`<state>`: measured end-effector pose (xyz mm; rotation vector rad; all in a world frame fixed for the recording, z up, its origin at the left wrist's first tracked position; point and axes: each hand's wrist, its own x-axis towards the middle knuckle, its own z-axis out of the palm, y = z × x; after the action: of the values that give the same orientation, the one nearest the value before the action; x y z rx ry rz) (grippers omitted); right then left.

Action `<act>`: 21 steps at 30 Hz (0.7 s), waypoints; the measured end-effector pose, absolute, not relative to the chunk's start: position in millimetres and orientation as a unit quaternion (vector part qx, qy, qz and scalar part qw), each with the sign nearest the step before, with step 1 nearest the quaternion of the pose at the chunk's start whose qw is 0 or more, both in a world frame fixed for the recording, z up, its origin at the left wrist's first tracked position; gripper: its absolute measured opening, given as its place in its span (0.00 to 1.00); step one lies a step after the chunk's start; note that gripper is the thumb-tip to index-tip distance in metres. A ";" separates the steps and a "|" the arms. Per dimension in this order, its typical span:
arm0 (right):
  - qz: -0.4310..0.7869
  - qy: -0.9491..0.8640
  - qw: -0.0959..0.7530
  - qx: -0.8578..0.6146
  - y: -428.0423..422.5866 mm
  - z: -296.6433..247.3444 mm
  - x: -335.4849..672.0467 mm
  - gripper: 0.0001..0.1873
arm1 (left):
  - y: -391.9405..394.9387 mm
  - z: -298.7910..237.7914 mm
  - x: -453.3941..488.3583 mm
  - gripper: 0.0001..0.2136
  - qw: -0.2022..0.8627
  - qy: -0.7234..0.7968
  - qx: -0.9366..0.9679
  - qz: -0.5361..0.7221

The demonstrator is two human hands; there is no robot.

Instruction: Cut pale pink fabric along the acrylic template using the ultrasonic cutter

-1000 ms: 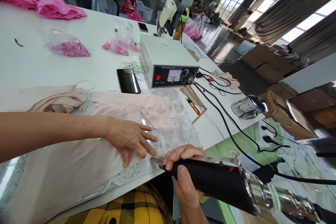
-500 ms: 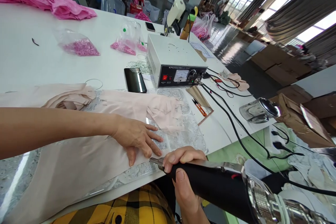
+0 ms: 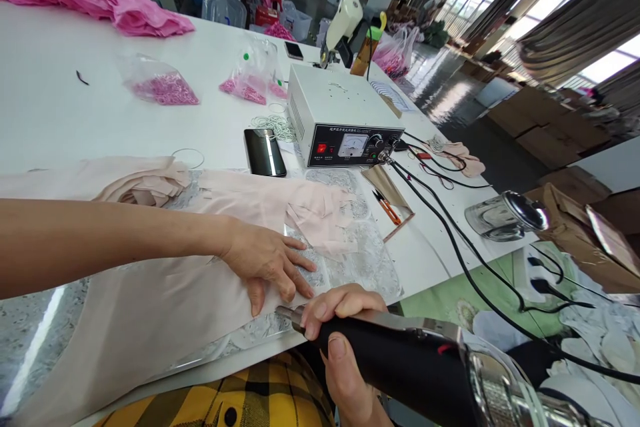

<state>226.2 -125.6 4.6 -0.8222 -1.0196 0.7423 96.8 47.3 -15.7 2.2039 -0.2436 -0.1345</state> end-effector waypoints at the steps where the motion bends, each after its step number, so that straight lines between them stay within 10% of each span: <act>1: 0.339 -0.466 0.727 -0.374 -125.6 4.5 226.3 0.05 | 47.3 -16.1 96.8 0.14 0.447 -0.096 0.888 -0.050; 21: 0.374 -0.495 0.695 -0.365 -131.0 0.4 220.7 0.04 | 47.8 -21.7 95.9 0.12 0.421 -0.130 0.897 -0.035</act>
<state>220.7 -131.0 0.4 -0.8138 -1.1054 0.8338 95.9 47.8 -21.7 2.2482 -0.3264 -0.0879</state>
